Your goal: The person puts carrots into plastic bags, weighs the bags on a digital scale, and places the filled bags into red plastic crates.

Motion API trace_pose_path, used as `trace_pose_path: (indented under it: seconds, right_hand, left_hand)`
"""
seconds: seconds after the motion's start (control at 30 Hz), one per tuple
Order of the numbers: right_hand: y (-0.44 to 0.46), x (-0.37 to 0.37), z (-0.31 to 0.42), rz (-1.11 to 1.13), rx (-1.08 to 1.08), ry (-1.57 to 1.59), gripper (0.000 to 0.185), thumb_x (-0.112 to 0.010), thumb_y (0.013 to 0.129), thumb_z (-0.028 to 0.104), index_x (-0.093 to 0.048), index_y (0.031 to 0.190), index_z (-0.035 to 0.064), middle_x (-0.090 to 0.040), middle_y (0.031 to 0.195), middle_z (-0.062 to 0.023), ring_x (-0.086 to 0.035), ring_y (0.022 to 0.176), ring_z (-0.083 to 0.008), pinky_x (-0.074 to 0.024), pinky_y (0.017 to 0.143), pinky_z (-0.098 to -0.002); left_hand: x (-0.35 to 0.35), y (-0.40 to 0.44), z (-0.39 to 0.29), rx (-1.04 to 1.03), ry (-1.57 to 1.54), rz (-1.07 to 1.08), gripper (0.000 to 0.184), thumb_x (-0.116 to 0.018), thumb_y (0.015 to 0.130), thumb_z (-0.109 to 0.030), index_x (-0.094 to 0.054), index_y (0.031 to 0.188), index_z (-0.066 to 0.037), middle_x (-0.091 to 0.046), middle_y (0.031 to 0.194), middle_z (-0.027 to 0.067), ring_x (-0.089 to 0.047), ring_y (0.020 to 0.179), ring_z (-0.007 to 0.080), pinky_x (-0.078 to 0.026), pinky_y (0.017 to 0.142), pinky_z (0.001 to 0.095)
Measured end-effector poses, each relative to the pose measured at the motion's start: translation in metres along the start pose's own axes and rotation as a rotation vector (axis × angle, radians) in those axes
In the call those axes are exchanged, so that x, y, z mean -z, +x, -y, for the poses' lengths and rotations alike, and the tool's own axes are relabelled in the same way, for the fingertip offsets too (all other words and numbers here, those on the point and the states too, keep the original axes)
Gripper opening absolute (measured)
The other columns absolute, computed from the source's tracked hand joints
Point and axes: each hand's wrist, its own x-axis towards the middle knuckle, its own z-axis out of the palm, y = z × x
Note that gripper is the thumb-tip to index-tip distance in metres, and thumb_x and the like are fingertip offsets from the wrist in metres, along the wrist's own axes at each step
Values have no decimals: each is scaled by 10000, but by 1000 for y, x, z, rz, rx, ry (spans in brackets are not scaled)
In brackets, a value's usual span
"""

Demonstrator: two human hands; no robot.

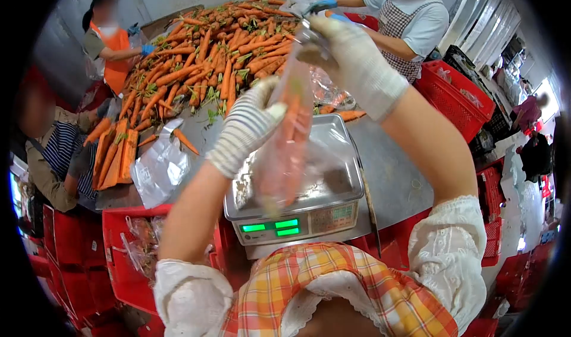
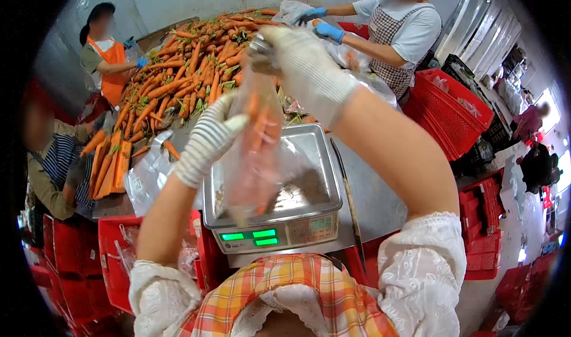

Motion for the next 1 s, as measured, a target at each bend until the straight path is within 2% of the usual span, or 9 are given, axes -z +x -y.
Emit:
trace_pose_path:
  seconds: [0.07, 0.2, 0.33, 0.47, 0.53, 0.77, 0.83, 0.93, 1.0]
  right_hand:
    - [-32, 47, -24, 4, 219, -275, 185, -628, 838, 166, -560, 956, 41, -612, 871, -87, -610, 782, -202, -535, 687, -346]
    - [-89, 92, -59, -229, -263, 269, 257, -663, 821, 142, -537, 1018, 35, -586, 930, -78, -602, 807, -219, -547, 696, -364]
    - [-105, 105, -94, -418, -235, 217, 289, -641, 838, 202, -535, 1065, 57, -559, 1011, -86, -590, 841, -199, -565, 708, -381]
    - [-114, 108, -72, -194, -132, -86, 483, -621, 818, 431, -558, 1117, 57, -584, 1033, -73, -584, 844, -209, -525, 713, -404]
    - [-124, 122, -49, -166, -19, -363, 517, -557, 850, 486, -551, 1150, 66, -612, 1007, -70, -602, 833, -163, -482, 783, -314]
    - [-154, 133, 11, -368, 251, -544, 518, -511, 900, 434, -533, 1198, 10, -647, 971, -130, -620, 831, -155, -477, 776, -288]
    - [-153, 122, 14, -275, 346, -516, 473, -523, 905, 393, -561, 1153, -8, -659, 923, -128, -632, 812, -156, -502, 751, -276]
    - [-154, 65, 7, -114, 325, -500, 391, -551, 899, 328, -593, 1104, -3, -662, 888, -117, -640, 804, -157, -520, 733, -273]
    - [-154, 36, -1, 19, 224, -505, 317, -562, 892, 264, -607, 1079, 11, -657, 876, -93, -628, 806, -146, -509, 749, -262]
  left_hand:
    - [28, -29, -36, 425, 544, 326, 400, -575, 775, -110, -572, 1169, -40, -651, 1016, 89, -598, 954, 171, -466, 842, 285]
    - [85, -72, -53, 406, 1071, 300, 277, -556, 752, -86, -646, 1005, -20, -664, 901, 154, -634, 875, 223, -490, 803, 315]
    - [102, -85, -46, 541, 936, 244, 311, -539, 773, -81, -622, 1065, -15, -660, 942, 143, -623, 899, 222, -481, 809, 321]
    - [108, -94, -47, 556, 710, 312, 443, -546, 816, -115, -506, 1250, -42, -585, 1103, 116, -552, 1015, 206, -432, 891, 307]
    - [109, -107, -62, 241, 202, -22, 625, -596, 794, -159, -369, 1368, -67, -520, 1205, 204, -564, 1020, 248, -460, 848, 350]
    - [89, -161, -100, 259, 422, -413, 811, -606, 747, -218, -214, 1439, -62, -457, 1279, 249, -499, 1140, 332, -407, 943, 379]
    - [67, -162, -85, 202, 806, -315, 669, -494, 832, -171, -235, 1447, -127, -637, 882, 95, -609, 774, 191, -495, 669, 310]
    - [27, -136, -84, 594, 1024, 28, 851, -652, 720, -381, -279, 1400, -33, -637, 763, 228, -653, 742, 330, -517, 644, 368]
    - [33, -138, -34, 446, 906, -84, 772, -647, 745, -343, -331, 1366, -10, -643, 741, 184, -647, 715, 291, -514, 629, 354]
